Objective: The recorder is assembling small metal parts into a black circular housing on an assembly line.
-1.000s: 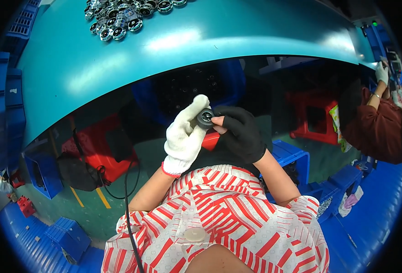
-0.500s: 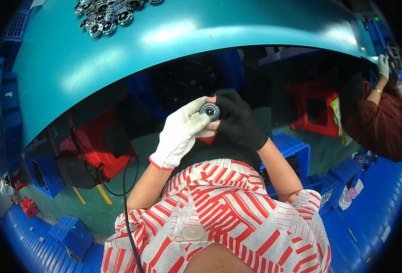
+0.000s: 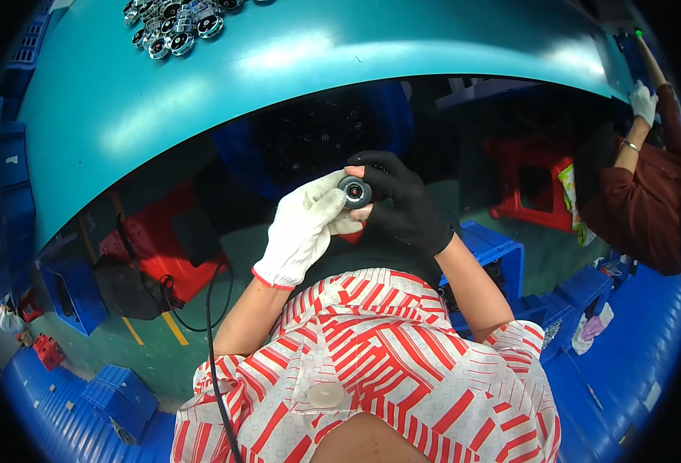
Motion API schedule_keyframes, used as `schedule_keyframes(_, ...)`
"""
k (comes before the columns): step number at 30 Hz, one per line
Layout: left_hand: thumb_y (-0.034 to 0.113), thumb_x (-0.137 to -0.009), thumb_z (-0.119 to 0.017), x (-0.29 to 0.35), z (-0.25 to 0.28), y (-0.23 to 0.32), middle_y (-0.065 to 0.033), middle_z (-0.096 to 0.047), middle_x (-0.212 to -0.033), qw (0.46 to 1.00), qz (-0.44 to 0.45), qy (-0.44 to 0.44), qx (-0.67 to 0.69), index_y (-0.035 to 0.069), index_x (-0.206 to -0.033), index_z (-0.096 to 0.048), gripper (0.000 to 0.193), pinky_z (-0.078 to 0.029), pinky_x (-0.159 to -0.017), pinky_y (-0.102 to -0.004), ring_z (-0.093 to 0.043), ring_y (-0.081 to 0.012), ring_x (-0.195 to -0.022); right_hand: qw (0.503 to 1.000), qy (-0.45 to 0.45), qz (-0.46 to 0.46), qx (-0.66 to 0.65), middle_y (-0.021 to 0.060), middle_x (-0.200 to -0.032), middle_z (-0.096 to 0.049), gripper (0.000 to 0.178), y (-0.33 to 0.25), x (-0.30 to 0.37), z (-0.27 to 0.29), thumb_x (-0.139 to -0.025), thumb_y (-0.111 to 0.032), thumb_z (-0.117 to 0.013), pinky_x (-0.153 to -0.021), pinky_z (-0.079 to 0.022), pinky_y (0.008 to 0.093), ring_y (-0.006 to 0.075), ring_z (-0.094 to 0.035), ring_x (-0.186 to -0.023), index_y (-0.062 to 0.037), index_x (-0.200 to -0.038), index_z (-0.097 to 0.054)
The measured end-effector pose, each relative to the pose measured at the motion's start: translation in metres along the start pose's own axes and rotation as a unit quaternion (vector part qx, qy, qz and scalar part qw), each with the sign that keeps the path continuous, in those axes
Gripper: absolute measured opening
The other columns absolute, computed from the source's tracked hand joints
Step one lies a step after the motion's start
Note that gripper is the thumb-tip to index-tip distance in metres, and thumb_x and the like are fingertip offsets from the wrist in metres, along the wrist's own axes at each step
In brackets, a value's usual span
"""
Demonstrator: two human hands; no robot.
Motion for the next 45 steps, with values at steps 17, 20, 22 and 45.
schedule_keyframes(17, 0.017, -0.091, -0.06, -0.001, 0.002, -0.003, -0.0154, -0.063, -0.101, 1.0, 0.006, -0.007, -0.02, -0.011, -0.127, -0.046, 0.047, -0.055, -0.076, -0.027, -0.065, -0.018, -0.084, 0.999, -0.033, -0.001, -0.008, 0.0116, -0.126, -0.049, 0.052, 0.006, 0.001, -0.004, -0.078, -0.012, -0.071, -0.092, -0.046, 0.035, 0.0287, -0.052, -0.113, -0.0111, -0.127, -0.053)
schedule_keyframes(20, 0.016, -0.091, -0.06, 0.001, -0.006, 0.001, -0.0158, -0.063, -0.101, 1.0, 0.011, 0.001, -0.008, -0.011, -0.126, -0.046, 0.047, -0.056, -0.077, -0.0278, -0.065, -0.0181, -0.083, 0.999, -0.028, -0.009, -0.021, 0.0117, -0.126, -0.049, 0.053, 0.008, 0.001, -0.004, -0.077, -0.012, -0.071, -0.093, -0.046, 0.035, 0.0289, -0.052, -0.113, -0.0109, -0.126, -0.053)
schedule_keyframes(22, 0.016, -0.09, -0.06, 0.001, -0.009, 0.004, -0.0159, -0.063, -0.101, 1.0, 0.012, 0.002, 0.005, -0.011, -0.126, -0.046, 0.047, -0.056, -0.077, -0.0281, -0.065, -0.0182, -0.084, 0.999, -0.023, -0.013, -0.032, 0.0118, -0.126, -0.049, 0.053, 0.009, 0.001, -0.004, -0.077, -0.012, -0.071, -0.093, -0.046, 0.035, 0.029, -0.052, -0.113, -0.0107, -0.126, -0.052)
schedule_keyframes(45, -0.005, -0.077, -0.064, 0.005, -0.004, 0.008, -0.0145, -0.062, -0.102, 0.993, -0.053, 0.077, -0.069, -0.009, -0.117, -0.051, 0.042, -0.052, -0.078, -0.0246, -0.063, -0.0158, -0.086, 0.93, 0.061, -0.233, -0.278, 0.0082, -0.09, -0.064, 0.026, 0.023, 0.014, -0.021, -0.093, -0.015, -0.055, -0.074, -0.049, 0.0252, 0.0137, -0.061, -0.082, -0.0022, -0.115, -0.061)
Point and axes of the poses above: each hand's wrist, its own x-axis away from the middle knuckle, its own z-axis out of the back of the hand, y = z × x, the point moved 5 cm from there along -x, towards the middle knuckle
